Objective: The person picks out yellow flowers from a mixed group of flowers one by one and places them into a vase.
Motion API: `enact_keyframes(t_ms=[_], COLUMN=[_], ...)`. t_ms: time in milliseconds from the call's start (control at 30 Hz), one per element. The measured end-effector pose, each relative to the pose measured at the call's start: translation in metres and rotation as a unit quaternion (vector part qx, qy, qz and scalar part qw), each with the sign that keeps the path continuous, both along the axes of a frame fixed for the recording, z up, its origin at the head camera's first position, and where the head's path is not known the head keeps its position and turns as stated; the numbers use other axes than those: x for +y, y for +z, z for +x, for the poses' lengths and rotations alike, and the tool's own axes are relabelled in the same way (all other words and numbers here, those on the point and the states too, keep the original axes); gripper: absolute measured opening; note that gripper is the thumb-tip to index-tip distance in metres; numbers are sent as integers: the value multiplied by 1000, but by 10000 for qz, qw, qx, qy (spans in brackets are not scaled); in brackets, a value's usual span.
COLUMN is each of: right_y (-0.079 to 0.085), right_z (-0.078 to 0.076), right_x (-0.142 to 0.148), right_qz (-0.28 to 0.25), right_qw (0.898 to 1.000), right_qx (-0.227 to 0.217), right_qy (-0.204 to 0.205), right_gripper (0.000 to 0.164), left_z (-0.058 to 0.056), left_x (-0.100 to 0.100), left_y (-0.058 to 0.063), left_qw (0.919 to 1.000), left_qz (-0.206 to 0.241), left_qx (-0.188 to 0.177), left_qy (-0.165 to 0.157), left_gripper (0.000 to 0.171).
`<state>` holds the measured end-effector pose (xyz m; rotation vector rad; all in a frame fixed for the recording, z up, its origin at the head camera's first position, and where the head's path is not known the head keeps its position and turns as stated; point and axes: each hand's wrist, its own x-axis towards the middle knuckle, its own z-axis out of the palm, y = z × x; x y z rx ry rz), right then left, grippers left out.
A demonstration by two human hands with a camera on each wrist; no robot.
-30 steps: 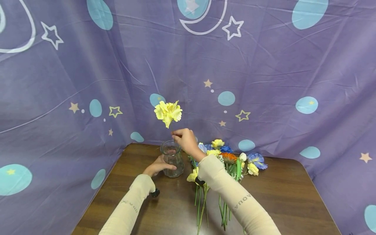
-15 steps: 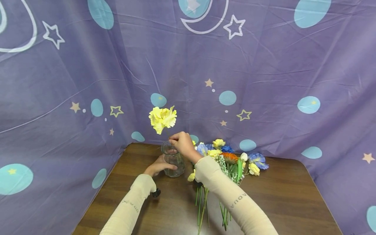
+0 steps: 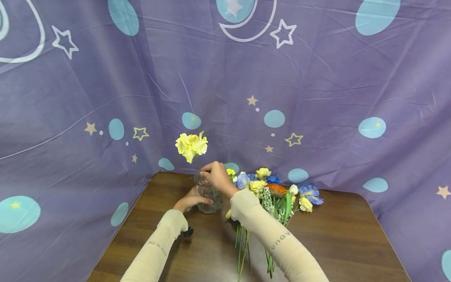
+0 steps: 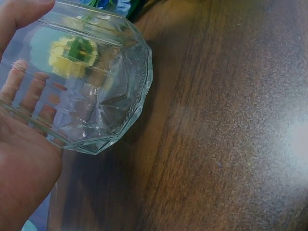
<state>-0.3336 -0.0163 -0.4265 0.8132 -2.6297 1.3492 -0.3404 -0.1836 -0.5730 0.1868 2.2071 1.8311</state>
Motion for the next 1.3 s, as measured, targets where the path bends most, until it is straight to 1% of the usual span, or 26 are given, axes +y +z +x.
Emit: enact_keyframes(t_ms=[133,233,433,567,700,800,900,967,1167,1300], right_y=[-2,-5,-11,-14,-17,-18,-20,-21,-24,-24], right_z=[1,2,1,1,1,0,-1,-1,-3,-4], right_x=[-3,-5,-6,-7,-8,-10,-11,-12,-13,-12], right_qz=[73,107,243,321,368,434,508,549,660,731], right_qw=[10000,9999,9997,9995,9992,9989,9986,9984,9978,9972], right_qx=[-51,-106,-77,3,-18,-95,-78,-44,110,151], right_qy=[-6,-4,-49,75,169,163,135,104,41,-7], right_gripper=[13,14,12,9,9,10,11,10,8,8], left_z=[0,0,1,1,0,0,0,0,0,1], left_x=[0,0,0,0,-1,-2,-3,-4,-2,-2], left_y=[-1,0,-2,-3,-3,-3,-2,-1,-1,-2], left_qw=[9999,9999,9995,9991,9992,9996,9997,9997,9995,9993], left_qz=[103,74,-227,-367,-342,-246,-237,-241,-277,-344], left_qx=[95,139,167,141,165,112,61,35,155,77], left_qy=[-18,16,115,173,127,41,-8,-8,47,97], left_gripper=[90,88,90,90,88,87,87,87,86,89])
